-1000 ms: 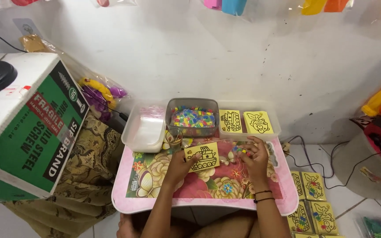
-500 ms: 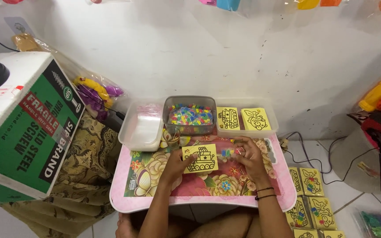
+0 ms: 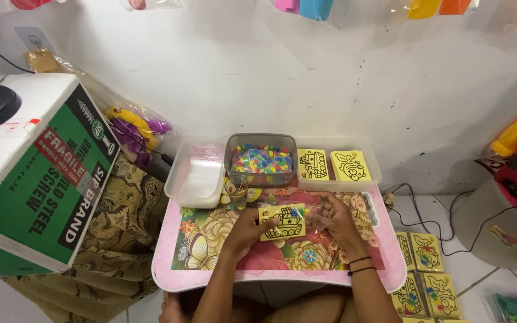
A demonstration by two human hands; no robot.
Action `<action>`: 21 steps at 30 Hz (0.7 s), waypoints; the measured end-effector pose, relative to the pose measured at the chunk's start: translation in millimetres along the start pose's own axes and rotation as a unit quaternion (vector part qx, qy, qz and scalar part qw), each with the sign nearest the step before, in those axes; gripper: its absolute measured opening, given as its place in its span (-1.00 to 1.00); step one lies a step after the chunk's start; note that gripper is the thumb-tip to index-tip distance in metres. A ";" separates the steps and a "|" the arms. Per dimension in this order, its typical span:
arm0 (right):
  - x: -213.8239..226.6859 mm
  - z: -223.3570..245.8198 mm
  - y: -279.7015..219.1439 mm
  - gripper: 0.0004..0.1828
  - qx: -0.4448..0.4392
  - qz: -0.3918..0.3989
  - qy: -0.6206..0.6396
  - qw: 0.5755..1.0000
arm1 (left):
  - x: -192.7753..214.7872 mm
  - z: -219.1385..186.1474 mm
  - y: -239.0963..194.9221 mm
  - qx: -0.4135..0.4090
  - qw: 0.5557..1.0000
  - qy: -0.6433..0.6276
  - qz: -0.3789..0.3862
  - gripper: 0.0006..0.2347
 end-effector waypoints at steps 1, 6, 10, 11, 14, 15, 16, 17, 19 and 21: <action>3.0 -6.4 3.4 -0.41 0.000 0.000 0.000 1.000 | -0.7 1.6 -0.8 0.000 1.000 0.000 0.000 -0.83; -0.3 -11.7 5.2 -0.46 -0.013 -0.006 -0.049 0.999 | -1.7 -6.6 -2.0 0.025 0.999 -0.021 0.005 -0.83; -7.8 -5.5 2.1 -0.47 -0.012 -0.009 -0.065 0.998 | 0.5 -1.8 0.5 0.032 0.998 -0.055 0.016 -0.85; -8.4 -6.5 0.8 -0.48 -0.001 -0.007 -0.087 0.996 | 0.2 -1.1 0.8 0.035 0.998 -0.054 0.019 -0.82; -14.0 9.0 -2.7 -0.52 0.025 0.018 -0.142 0.989 | 0.3 -7.1 -1.9 0.039 0.997 -0.065 0.024 -0.81; -16.6 17.2 -4.3 -0.54 0.039 0.042 -0.176 0.983 | 0.4 -10.2 -3.7 0.041 0.996 -0.078 0.025 -0.83; -17.7 16.6 -4.8 -0.54 0.039 0.041 -0.176 0.983 | 1.3 -8.0 -2.7 0.041 0.996 -0.078 0.025 -0.83; -19.4 16.4 -5.6 -0.55 0.071 0.065 -0.192 0.977 | 2.1 -5.7 -2.1 0.036 0.996 -0.071 0.028 -0.83; -19.5 12.4 -6.9 -0.57 0.102 0.088 -0.208 0.969 | 1.4 -8.8 -3.4 0.031 0.997 -0.064 0.031 -0.82; -17.3 5.2 -7.3 -0.75 0.125 0.118 -0.226 0.959 | -1.5 -19.8 -7.0 0.033 0.998 -0.039 0.025 -0.87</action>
Point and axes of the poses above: each hand's wrist, its own y-axis towards the middle knuckle, its own x-axis out of the back of the hand, z = x × y, the point moved 1 cm from there along y, towards the middle knuckle, and after that the axes turned 9 degrees about -z, right-handed, at the moved point
